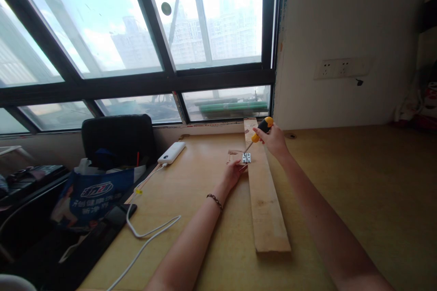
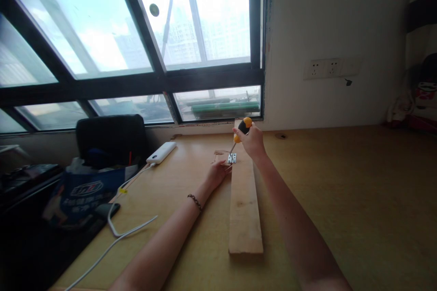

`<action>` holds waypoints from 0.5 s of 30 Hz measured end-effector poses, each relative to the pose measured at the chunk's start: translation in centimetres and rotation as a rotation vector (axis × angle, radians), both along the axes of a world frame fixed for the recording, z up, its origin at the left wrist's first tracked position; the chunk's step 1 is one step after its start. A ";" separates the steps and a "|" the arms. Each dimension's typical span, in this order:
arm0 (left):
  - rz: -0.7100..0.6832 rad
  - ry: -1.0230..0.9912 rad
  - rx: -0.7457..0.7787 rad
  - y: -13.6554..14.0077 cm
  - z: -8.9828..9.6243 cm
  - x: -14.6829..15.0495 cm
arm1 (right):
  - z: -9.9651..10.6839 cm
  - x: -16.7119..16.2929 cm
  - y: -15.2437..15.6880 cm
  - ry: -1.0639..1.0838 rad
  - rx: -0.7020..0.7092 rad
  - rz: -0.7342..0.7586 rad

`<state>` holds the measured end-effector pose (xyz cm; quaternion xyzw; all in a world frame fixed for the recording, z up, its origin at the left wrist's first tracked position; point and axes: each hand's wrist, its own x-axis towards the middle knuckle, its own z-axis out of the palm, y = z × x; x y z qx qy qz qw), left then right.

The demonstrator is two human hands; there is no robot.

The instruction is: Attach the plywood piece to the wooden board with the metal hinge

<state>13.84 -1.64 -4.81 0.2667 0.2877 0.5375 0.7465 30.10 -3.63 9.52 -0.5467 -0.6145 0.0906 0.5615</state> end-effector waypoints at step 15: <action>-0.008 0.024 0.027 0.0 -0.2 -0.1 | 0.1 0.0 0.0 0.037 -0.030 -0.004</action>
